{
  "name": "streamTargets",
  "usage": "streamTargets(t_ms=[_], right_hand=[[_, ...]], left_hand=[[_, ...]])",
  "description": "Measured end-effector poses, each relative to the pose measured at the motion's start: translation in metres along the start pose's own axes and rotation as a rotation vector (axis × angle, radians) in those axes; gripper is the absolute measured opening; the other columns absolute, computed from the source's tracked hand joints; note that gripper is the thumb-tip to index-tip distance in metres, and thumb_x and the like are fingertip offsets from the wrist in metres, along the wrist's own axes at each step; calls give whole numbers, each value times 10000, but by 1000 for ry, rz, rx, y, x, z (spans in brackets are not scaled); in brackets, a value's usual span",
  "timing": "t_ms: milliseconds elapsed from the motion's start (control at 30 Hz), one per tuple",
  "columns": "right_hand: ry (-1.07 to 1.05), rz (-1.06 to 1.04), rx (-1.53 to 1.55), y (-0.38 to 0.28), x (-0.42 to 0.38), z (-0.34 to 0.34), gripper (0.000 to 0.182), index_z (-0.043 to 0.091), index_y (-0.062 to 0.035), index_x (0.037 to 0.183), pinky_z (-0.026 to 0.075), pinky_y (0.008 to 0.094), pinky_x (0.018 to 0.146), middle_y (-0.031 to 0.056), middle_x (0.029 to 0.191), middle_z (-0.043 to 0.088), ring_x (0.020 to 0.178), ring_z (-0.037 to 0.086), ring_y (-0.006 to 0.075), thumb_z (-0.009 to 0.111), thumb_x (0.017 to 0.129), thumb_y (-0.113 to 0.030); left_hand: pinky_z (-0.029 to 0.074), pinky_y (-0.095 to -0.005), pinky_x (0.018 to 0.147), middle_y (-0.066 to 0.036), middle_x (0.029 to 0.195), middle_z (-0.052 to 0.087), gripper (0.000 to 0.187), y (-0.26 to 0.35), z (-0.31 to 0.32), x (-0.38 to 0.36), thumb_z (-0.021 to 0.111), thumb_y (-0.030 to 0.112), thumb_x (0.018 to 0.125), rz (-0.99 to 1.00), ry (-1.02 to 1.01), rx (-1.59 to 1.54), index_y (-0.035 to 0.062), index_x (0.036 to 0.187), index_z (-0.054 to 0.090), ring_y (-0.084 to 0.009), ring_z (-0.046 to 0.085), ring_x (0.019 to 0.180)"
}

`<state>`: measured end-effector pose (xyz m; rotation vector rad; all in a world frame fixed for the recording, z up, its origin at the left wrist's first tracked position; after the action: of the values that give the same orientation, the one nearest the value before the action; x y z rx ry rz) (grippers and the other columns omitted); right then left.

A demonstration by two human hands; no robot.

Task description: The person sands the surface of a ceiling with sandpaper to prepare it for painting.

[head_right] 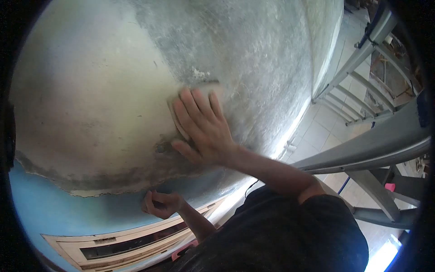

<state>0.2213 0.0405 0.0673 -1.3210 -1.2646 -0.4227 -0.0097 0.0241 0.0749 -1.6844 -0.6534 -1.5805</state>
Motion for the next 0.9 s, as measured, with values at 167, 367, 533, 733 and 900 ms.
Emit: streamTargets(t_ms=[167, 367, 533, 733, 900], right_hand=[[159, 16, 39, 5, 27, -16, 700, 331, 76, 1325, 157, 616, 1018, 306, 1385, 283, 1293, 251, 472, 474, 872, -437], [-42, 54, 15, 9, -52, 27, 698, 316, 80, 1333, 140, 616, 1023, 318, 1391, 256, 1303, 227, 473, 453, 883, -436], [109, 33, 23, 18, 28, -19, 700, 307, 75, 1338, 119, 612, 1033, 319, 1395, 246, 1308, 210, 477, 447, 889, -444], [-56, 84, 30, 7, -45, 23, 710, 299, 76, 1343, 137, 613, 1024, 301, 1403, 254, 1313, 219, 456, 448, 884, -446], [106, -9, 3, 11, 32, -19, 717, 309, 79, 1336, 138, 616, 1022, 312, 1393, 258, 1307, 215, 474, 441, 884, -462]], left_hand=[[369, -321, 580, -88, 746, 514, 99, 0, -1, 0, 493, 57, 877, 9, -17, -9, -22, 904, 548, -211, 463, 675], [363, -297, 552, -88, 733, 502, 102, -1, 2, -2, 495, 56, 872, -12, 12, -37, -28, 898, 548, -199, 453, 658], [352, -305, 549, -75, 707, 486, 105, 3, 1, 2, 498, 75, 868, -19, -4, -16, -15, 892, 546, -191, 440, 630], [342, -308, 558, -57, 690, 475, 107, 0, 2, 1, 506, 96, 867, -13, 23, -18, -1, 893, 544, -183, 432, 617], [369, -305, 556, -89, 760, 501, 112, 0, 2, 0, 499, 75, 890, -19, -21, -24, -25, 915, 543, -197, 454, 687]])
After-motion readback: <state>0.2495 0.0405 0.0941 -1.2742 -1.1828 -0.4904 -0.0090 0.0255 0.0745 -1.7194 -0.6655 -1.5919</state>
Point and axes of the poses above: each hand's wrist, its own x-axis towards the middle knuckle, its own z-axis out of the palm, y = z × x, the point moved 10 cm from there along x, towards the middle knuckle
